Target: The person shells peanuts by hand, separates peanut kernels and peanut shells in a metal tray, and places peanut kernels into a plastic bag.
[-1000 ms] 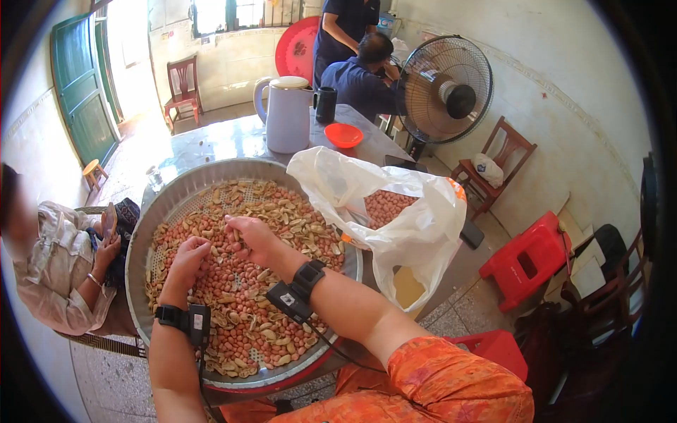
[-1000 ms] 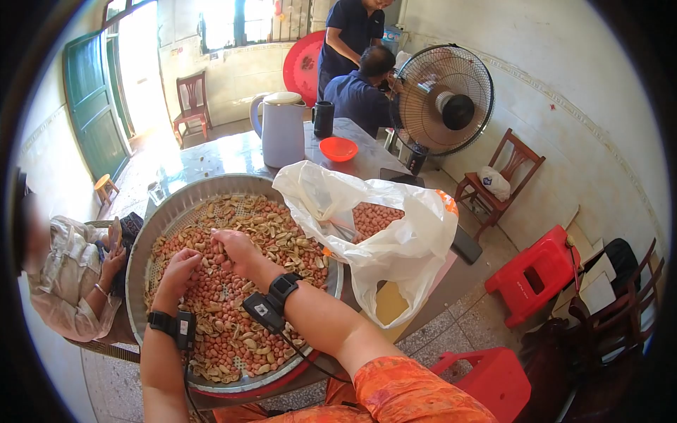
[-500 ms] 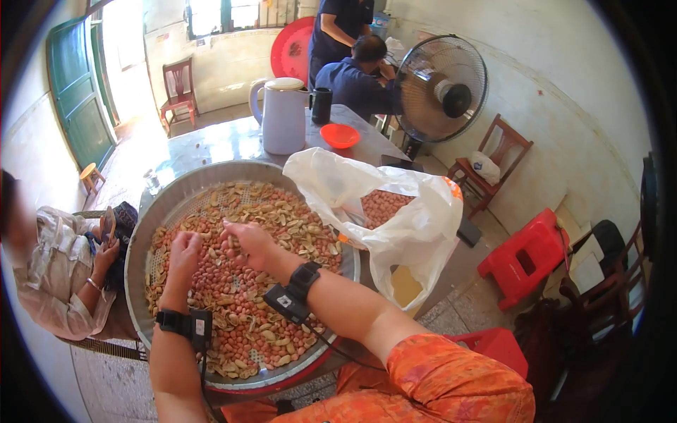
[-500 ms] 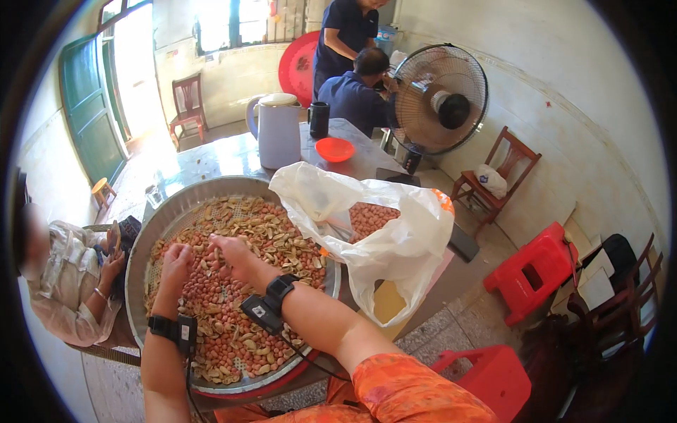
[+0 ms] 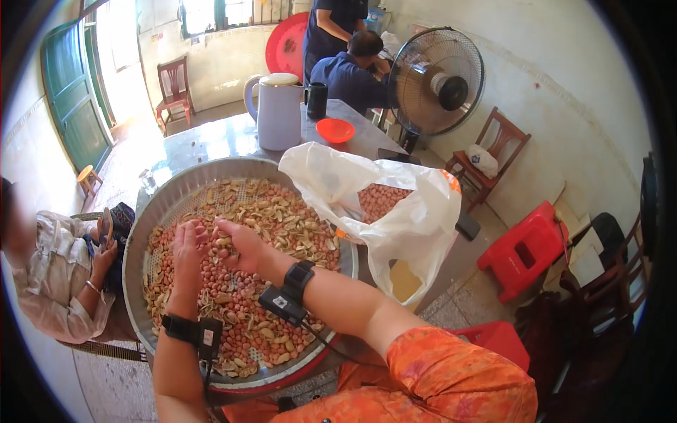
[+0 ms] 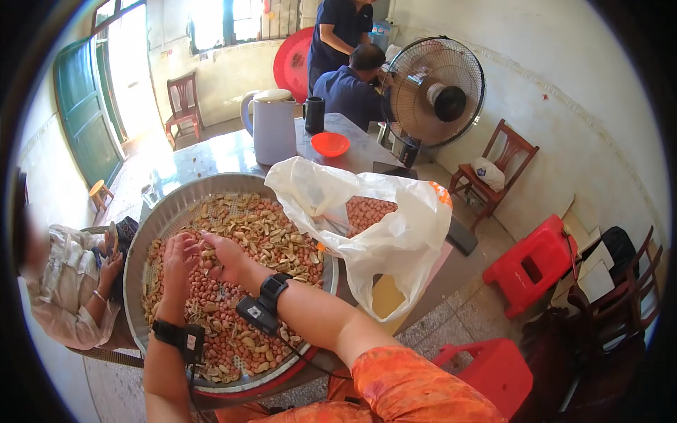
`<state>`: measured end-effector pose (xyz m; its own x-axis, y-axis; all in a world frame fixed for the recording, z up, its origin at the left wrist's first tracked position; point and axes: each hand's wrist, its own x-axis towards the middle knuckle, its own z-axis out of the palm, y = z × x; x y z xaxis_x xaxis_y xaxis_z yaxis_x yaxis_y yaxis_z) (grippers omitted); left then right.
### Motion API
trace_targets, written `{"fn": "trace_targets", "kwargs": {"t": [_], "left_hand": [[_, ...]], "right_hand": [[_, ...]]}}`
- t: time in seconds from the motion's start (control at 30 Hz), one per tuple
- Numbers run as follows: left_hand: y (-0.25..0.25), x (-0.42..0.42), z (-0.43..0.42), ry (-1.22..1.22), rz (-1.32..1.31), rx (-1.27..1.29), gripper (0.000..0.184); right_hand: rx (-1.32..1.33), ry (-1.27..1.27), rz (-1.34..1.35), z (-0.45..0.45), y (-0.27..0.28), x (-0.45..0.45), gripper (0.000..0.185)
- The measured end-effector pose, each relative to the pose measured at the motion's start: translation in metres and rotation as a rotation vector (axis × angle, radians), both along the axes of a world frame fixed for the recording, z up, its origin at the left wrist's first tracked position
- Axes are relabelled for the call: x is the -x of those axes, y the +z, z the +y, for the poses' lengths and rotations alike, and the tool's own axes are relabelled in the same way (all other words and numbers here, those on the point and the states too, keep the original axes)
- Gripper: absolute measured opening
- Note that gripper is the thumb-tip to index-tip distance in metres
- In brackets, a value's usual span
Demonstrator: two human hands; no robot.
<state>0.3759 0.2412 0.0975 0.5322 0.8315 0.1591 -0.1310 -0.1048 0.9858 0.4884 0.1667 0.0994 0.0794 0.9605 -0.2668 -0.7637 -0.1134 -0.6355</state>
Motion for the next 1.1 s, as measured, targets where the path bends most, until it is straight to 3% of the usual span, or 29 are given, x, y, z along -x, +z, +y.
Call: {"fn": "trace_targets", "kwargs": {"t": [0.03, 0.1, 0.23, 1.1], "left_hand": [[-0.003, -0.001, -0.001, 0.001, 0.002, 0.003, 0.031], [-0.005, -0.005, -0.008, -0.24, -0.023, 0.441, 0.033], [0.0, -0.011, -0.031, -0.218, -0.103, 0.677, 0.03], [-0.001, -0.009, -0.028, -0.16, -0.052, 0.589, 0.033]], "right_hand": [[-0.034, -0.001, 0.0, 0.0, 0.0, 0.0, 0.03], [-0.078, 0.058, 0.035, 0.002, -0.004, 0.002, 0.03], [-0.082, 0.035, -0.01, 0.001, 0.001, 0.008, 0.028], [-0.102, -0.009, -0.103, 0.001, 0.002, 0.014, 0.027]]}}
